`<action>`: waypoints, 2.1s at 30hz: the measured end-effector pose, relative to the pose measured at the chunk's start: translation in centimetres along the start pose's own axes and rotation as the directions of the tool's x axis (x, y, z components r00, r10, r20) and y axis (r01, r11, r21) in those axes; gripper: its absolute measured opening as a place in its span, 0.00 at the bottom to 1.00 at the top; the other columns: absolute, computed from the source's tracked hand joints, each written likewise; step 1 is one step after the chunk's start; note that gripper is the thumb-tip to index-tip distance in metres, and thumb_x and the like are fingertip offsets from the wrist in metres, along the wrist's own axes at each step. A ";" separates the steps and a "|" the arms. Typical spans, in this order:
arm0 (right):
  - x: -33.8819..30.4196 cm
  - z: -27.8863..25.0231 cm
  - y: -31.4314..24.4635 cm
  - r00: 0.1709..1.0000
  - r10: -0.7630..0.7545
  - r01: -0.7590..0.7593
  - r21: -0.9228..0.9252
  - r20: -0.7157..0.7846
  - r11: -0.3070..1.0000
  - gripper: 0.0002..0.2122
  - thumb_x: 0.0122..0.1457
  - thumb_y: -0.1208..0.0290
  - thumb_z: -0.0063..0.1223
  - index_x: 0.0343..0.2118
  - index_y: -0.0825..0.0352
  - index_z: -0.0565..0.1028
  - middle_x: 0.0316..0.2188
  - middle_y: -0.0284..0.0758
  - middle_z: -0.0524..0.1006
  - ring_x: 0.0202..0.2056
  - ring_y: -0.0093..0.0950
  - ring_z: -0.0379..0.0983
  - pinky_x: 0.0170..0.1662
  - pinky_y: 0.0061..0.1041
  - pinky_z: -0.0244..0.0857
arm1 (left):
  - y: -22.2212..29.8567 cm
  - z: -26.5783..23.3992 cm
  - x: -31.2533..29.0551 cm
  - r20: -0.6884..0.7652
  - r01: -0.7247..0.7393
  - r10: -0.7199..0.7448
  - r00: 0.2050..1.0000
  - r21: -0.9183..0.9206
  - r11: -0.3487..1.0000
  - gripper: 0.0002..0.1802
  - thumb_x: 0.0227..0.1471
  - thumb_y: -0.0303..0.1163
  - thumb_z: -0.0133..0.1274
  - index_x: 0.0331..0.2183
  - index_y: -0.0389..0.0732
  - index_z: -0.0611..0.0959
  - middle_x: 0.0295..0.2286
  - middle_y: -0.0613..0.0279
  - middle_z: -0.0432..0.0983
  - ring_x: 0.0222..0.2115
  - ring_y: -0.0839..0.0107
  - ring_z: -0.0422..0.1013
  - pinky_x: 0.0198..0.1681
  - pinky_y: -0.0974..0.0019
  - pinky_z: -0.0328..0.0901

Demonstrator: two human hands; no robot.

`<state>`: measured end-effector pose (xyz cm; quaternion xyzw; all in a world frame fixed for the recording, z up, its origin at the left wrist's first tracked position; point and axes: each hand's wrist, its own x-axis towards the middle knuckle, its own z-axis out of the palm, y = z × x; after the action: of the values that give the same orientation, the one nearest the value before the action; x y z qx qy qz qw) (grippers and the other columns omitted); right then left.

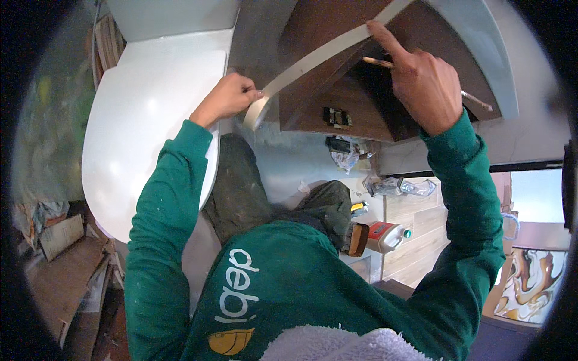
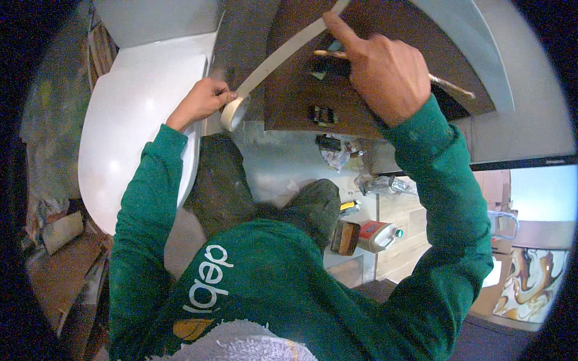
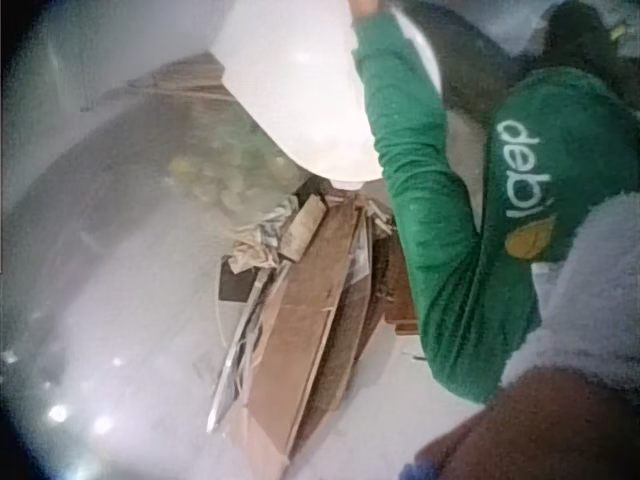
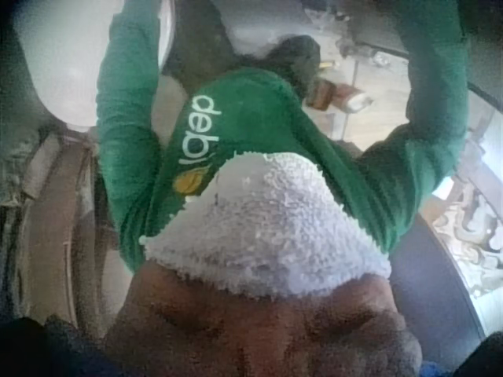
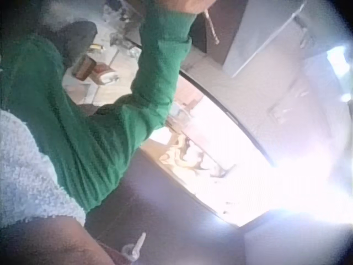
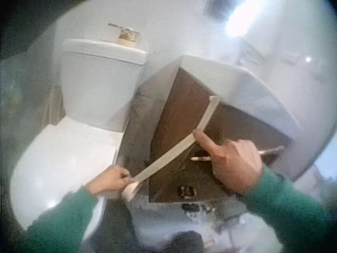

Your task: The person applies adhesive tape along the edge of a wooden cabinet door. They use a brush to spread a substance on the tape and then press it into place.

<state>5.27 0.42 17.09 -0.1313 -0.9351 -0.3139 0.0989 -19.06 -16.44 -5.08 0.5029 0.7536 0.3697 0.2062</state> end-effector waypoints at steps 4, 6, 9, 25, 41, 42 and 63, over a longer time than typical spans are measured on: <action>-0.1 -0.1 -0.3 0.998 0.037 -0.035 -0.037 0.041 0.999 0.36 0.58 0.74 0.55 0.67 0.37 0.59 0.26 0.44 0.81 0.27 0.44 0.81 0.27 0.44 0.74 | -1.5 1.9 1.3 0.051 0.007 -0.001 0.999 -0.120 0.993 0.15 0.53 0.37 0.61 0.25 0.32 0.85 0.19 0.53 0.80 0.20 0.67 0.74 0.27 0.62 0.68; -0.1 -0.3 -0.5 0.998 0.037 -0.037 -0.016 0.042 0.999 0.36 0.57 0.74 0.56 0.67 0.35 0.58 0.27 0.43 0.81 0.27 0.44 0.81 0.27 0.44 0.75 | -1.1 3.0 2.0 0.120 0.126 -0.109 0.987 -0.146 0.981 0.14 0.53 0.35 0.61 0.25 0.32 0.85 0.21 0.53 0.81 0.21 0.67 0.76 0.28 0.61 0.70; -0.1 -0.4 -0.6 0.996 0.061 -0.060 -0.011 0.069 0.998 0.36 0.58 0.74 0.56 0.67 0.34 0.58 0.28 0.42 0.82 0.27 0.43 0.81 0.27 0.43 0.75 | 0.6 4.4 2.5 -0.084 -0.091 0.089 0.993 -0.025 0.996 0.16 0.48 0.34 0.63 0.35 0.32 0.85 0.28 0.51 0.83 0.29 0.64 0.79 0.36 0.61 0.71; -1.2 -0.2 -1.7 0.999 0.007 -0.014 0.141 0.050 0.990 0.38 0.54 0.79 0.57 0.67 0.39 0.62 0.25 0.36 0.79 0.22 0.32 0.77 0.25 0.38 0.73 | 4.9 4.4 6.5 -0.057 -0.300 0.321 0.946 -0.535 0.790 0.13 0.51 0.35 0.66 0.36 0.35 0.89 0.27 0.64 0.84 0.30 0.79 0.75 0.37 0.71 0.70; -6.4 0.6 -5.4 0.944 0.053 -0.174 0.355 0.327 0.919 0.31 0.53 0.80 0.55 0.62 0.51 0.71 0.29 0.39 0.81 0.23 0.32 0.80 0.26 0.37 0.74 | 4.3 5.3 7.8 -0.041 -0.257 0.314 0.948 -0.679 0.688 0.19 0.53 0.45 0.64 0.31 0.37 0.89 0.26 0.66 0.82 0.30 0.78 0.72 0.37 0.69 0.66; -6.4 0.6 -5.4 0.945 0.045 -0.169 0.365 0.325 0.916 0.31 0.53 0.80 0.56 0.62 0.51 0.71 0.29 0.39 0.81 0.23 0.32 0.80 0.26 0.36 0.75 | 4.3 5.3 7.9 -0.041 -0.248 0.304 0.952 -0.686 0.683 0.19 0.53 0.45 0.64 0.31 0.37 0.89 0.26 0.65 0.82 0.30 0.78 0.72 0.37 0.69 0.66; -5.4 0.5 -5.8 0.916 0.078 -0.226 0.346 0.393 0.911 0.32 0.50 0.83 0.54 0.61 0.54 0.73 0.32 0.42 0.83 0.29 0.32 0.83 0.30 0.32 0.78 | 4.8 5.3 8.0 -0.048 -0.243 0.300 0.953 -0.714 0.656 0.24 0.49 0.52 0.66 0.30 0.38 0.90 0.23 0.66 0.79 0.28 0.76 0.69 0.36 0.68 0.65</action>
<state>8.56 -4.69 12.04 -0.2397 -0.9666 -0.0853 -0.0309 -15.84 -6.21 -4.30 0.5038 0.4595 0.6398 0.3546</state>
